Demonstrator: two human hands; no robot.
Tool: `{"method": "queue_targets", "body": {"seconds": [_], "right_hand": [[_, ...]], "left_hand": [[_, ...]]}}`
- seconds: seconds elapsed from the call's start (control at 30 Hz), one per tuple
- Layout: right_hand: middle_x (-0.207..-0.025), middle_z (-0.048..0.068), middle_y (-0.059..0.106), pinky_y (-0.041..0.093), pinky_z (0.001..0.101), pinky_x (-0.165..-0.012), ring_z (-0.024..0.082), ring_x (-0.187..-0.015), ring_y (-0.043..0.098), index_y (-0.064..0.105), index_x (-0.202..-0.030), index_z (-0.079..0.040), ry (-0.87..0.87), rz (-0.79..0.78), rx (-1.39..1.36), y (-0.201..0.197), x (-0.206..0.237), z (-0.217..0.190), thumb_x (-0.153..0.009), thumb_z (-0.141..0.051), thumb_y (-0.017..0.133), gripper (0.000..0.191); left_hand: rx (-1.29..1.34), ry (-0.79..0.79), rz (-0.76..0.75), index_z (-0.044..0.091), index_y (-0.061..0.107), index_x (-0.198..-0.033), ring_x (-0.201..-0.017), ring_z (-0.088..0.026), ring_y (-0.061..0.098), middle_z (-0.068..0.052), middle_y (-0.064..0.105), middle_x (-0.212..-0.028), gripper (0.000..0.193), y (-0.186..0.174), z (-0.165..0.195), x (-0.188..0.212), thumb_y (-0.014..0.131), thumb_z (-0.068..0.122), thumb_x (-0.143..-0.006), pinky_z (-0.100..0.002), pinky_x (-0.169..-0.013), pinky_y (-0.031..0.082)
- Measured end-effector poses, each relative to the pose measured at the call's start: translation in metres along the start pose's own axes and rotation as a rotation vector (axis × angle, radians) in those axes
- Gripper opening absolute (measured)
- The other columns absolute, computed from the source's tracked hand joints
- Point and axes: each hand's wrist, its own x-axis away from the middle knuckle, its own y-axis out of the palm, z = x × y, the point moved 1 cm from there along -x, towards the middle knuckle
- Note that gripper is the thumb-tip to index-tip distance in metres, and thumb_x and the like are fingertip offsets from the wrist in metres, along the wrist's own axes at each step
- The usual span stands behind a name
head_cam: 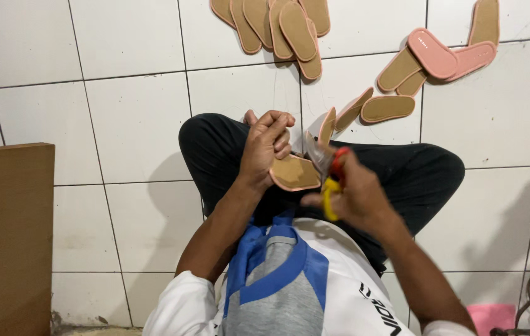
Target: The person sits on the floor and uses scissors to trim the edges of pink shoe insoles. They hold each insole with one hand and carefully cut along the perimeter with the other, occasionally flipping the insole to trim the other side. Trimmed pieces fall onto the floor.
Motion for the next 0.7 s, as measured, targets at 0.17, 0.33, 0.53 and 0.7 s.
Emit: {"method": "queue_targets", "body": {"seconds": [0.17, 0.33, 0.53, 0.7], "right_hand": [[-0.068, 0.01, 0.063, 0.05, 0.0298, -0.052, 0.009, -0.061, 0.062, 0.053, -0.086, -0.002, -0.123, 0.191, 0.003, 0.02, 0.02, 0.02, -0.075, -0.015, 0.088, 0.039], [-0.076, 0.004, 0.065, 0.051, 0.0205, -0.057, 0.007, -0.063, 0.059, 0.065, -0.098, 0.0, 0.102, 0.229, -0.791, -0.032, 0.033, 0.01, -0.1, -0.017, 0.073, 0.019], [-0.09, 0.008, 0.065, 0.051, 0.0217, -0.072, 0.008, -0.078, 0.061, 0.067, -0.106, 0.004, 0.037, 0.343, -0.641, -0.07, 0.015, -0.016, -0.095, 0.0, 0.084, 0.021], [-0.099, 0.007, 0.067, 0.056, 0.026, -0.079, 0.008, -0.087, 0.065, 0.065, -0.11, 0.008, 0.049, 0.485, -0.282, -0.063, 0.011, -0.012, -0.089, 0.005, 0.083, 0.027]], "left_hand": [[0.058, -0.029, -0.104, 0.001, 0.059, -0.11, -0.074, -0.007, 0.056, -0.009, 0.066, -0.106, 0.02, 0.025, -0.003, 0.001, 0.05, 0.02, -0.112, -0.021, -0.062, 0.048], [-0.055, -0.182, -0.36, 0.0, 0.054, -0.133, -0.114, -0.018, 0.068, -0.014, 0.066, -0.124, 0.044, 0.049, 0.024, 0.054, 0.034, 0.035, -0.114, -0.035, -0.1, 0.057], [-0.372, -0.039, -0.446, -0.002, 0.055, -0.13, -0.102, -0.017, 0.07, -0.01, 0.068, -0.112, 0.047, 0.06, 0.037, 0.064, 0.039, 0.039, -0.114, -0.033, -0.093, 0.059], [-0.431, 0.089, -0.333, -0.002, 0.063, -0.114, -0.088, -0.012, 0.068, -0.007, 0.067, -0.097, 0.04, 0.06, 0.028, 0.035, 0.048, 0.036, -0.117, -0.028, -0.079, 0.062]]}}
